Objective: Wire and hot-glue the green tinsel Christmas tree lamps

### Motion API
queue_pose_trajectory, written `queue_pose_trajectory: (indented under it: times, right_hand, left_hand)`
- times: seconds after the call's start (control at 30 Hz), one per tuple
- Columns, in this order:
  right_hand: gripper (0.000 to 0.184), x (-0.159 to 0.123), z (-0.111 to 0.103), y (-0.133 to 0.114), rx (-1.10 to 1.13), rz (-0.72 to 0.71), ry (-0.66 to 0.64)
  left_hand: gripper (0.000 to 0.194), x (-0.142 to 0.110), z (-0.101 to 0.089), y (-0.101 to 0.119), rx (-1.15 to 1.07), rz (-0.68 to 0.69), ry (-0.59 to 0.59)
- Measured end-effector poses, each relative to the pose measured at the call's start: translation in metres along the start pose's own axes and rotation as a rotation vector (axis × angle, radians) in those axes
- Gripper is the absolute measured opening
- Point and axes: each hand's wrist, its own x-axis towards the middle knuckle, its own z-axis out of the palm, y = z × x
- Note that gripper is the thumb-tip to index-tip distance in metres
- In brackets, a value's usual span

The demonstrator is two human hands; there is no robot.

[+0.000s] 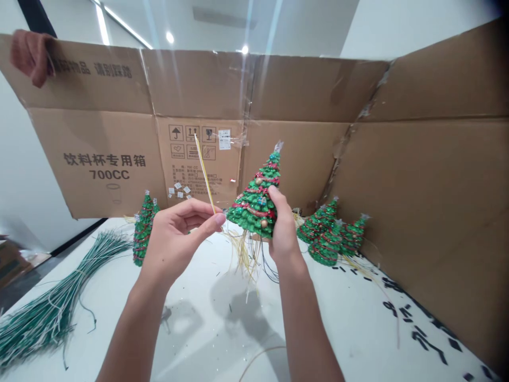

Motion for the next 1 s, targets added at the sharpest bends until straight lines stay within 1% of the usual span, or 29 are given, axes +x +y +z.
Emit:
queue_pose_trajectory:
  times: [0.1, 0.17, 0.23, 0.33, 0.43, 0.6, 0.83, 1.0]
  right_hand:
    - [0.039, -0.006, 0.002, -0.002, 0.006, 0.03, -0.006]
    - [0.035, -0.009, 0.004, -0.005, -0.025, 0.008, -0.015]
    - [0.034, -0.011, 0.005, -0.008, -0.05, -0.021, -0.013]
    - [0.033, -0.013, 0.006, -0.011, -0.031, -0.031, -0.022]
    - [0.034, -0.015, 0.007, -0.013, -0.045, -0.035, -0.014]
    - [0.034, -0.018, 0.006, -0.014, -0.051, -0.028, -0.034]
    - [0.034, -0.018, 0.006, -0.014, -0.092, -0.028, -0.036]
    - [0.034, -0.02, 0.006, -0.017, -0.118, -0.042, -0.021]
  left_hand:
    - [0.018, -0.006, 0.005, 0.004, -0.019, -0.002, -0.03]
    - [0.016, -0.01, 0.011, 0.006, -0.022, 0.011, -0.035]
    - [0.014, -0.012, 0.017, 0.007, -0.013, 0.039, -0.007]
    - [0.011, -0.014, 0.026, 0.008, -0.016, 0.108, 0.056]
    - [0.011, -0.016, 0.033, 0.007, -0.044, 0.134, 0.085]
    - [0.008, -0.017, 0.036, 0.006, -0.009, 0.142, 0.113]
    - [0.007, -0.017, 0.039, 0.004, 0.033, 0.138, 0.11]
    - [0.007, -0.019, 0.043, 0.003, 0.123, 0.17, 0.174]
